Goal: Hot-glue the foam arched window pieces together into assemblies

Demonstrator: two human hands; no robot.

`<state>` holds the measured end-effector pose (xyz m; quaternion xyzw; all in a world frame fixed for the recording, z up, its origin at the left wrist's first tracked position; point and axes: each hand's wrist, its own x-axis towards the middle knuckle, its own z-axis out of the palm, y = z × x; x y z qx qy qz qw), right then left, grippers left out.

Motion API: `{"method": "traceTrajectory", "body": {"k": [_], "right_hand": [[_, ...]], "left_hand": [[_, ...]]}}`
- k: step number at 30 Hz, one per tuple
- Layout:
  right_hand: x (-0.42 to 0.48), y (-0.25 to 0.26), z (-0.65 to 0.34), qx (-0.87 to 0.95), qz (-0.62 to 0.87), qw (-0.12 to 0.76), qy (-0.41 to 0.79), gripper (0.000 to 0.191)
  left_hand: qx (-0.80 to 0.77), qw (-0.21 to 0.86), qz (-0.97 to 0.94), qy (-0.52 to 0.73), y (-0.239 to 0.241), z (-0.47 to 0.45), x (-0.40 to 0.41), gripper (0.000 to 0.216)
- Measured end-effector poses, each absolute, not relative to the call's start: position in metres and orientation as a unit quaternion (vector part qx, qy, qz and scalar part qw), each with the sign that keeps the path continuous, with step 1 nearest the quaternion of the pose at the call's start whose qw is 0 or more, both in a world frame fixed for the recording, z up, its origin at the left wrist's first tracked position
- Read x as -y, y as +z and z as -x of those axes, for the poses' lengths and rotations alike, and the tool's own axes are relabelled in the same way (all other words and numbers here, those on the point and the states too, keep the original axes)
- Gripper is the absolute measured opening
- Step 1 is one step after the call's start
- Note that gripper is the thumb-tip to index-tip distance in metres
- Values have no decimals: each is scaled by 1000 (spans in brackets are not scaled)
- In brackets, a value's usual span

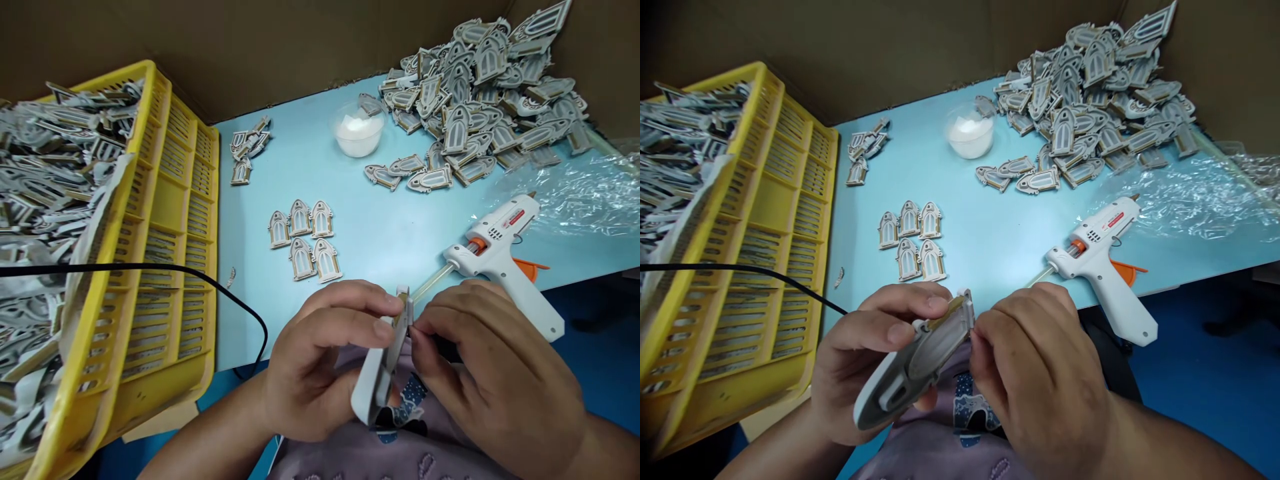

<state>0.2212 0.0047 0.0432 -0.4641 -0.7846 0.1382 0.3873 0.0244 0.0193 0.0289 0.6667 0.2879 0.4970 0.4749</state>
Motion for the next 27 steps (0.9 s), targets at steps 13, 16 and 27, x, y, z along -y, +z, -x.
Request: {"method": "traceTrajectory", "body": {"k": [13, 16, 27], "right_hand": [[-13, 55, -241, 807, 436, 350, 190, 23], [-14, 54, -236, 818, 436, 353, 127, 7], [-12, 52, -230, 847, 403, 339, 74, 18]], "left_hand": [[-290, 630, -504, 514, 22, -20, -28, 48], [-300, 620, -515, 510, 22, -20, -28, 47], [-262, 560, -601, 506, 27, -22, -31, 50]]}}
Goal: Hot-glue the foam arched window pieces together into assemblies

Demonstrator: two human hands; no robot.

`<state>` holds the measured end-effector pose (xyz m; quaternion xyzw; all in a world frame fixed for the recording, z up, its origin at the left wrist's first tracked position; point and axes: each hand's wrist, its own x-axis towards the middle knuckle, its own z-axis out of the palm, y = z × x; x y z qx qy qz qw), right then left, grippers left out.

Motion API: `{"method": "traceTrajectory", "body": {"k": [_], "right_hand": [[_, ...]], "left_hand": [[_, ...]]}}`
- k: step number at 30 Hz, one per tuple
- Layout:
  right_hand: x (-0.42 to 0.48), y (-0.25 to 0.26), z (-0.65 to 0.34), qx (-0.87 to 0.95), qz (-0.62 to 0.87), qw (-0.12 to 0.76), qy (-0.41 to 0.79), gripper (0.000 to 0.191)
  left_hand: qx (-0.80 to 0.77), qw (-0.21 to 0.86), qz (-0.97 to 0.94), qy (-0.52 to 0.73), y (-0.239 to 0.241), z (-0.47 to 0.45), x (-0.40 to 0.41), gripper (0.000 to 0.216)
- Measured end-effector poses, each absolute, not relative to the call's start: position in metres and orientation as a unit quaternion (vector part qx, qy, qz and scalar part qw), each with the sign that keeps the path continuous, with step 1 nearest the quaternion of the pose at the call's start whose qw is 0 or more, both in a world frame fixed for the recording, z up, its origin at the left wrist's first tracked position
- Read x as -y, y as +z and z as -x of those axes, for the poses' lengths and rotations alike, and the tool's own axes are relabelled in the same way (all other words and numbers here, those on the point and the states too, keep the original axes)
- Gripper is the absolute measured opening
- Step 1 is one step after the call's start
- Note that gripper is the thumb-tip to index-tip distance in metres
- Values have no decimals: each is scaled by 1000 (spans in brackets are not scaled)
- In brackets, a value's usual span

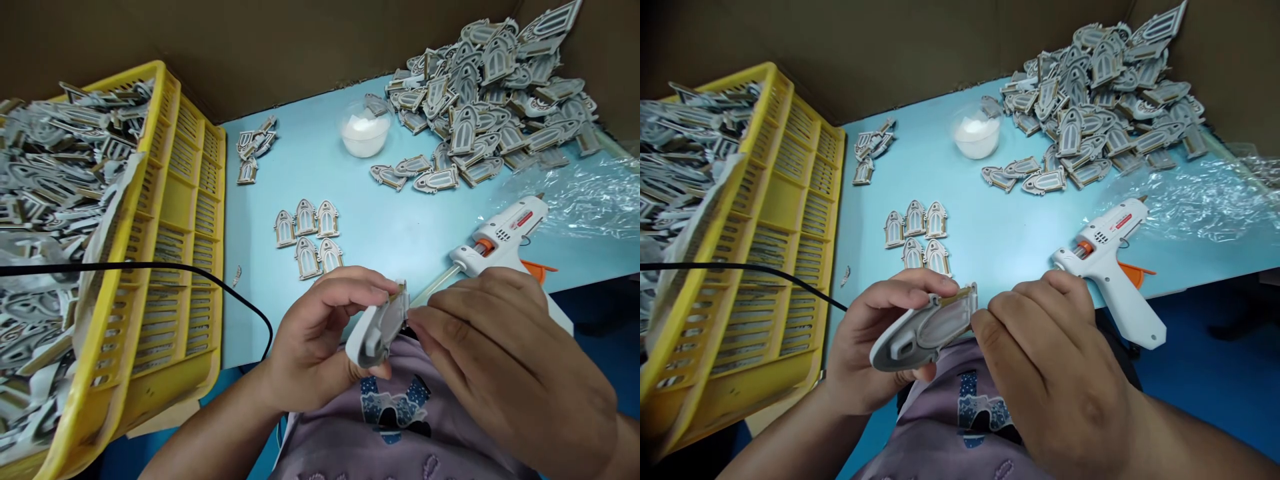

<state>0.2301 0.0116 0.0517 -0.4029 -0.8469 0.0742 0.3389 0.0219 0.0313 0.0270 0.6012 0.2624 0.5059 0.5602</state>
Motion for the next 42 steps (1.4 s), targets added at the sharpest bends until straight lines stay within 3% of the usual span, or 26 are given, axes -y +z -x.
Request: {"method": "traceTrajectory", "body": {"k": [11, 17, 22, 31, 42], "right_hand": [[-22, 45, -230, 882, 353, 313, 7, 15], [-23, 45, -242, 827, 420, 333, 170, 13], [-16, 40, -259, 788, 473, 350, 181, 25], [-6, 47, -263, 824, 419, 333, 188, 6], [-7, 50, -233, 803, 437, 400, 69, 20]], "left_hand": [[-284, 565, -574, 521, 26, -29, -29, 48], [-255, 698, -440, 504, 21, -20, -39, 44], [-226, 768, -351, 485, 21, -19, -42, 40], [-216, 775, -358, 474, 23, -23, -42, 40], [-247, 717, -449, 472, 27, -35, -38, 44]]}}
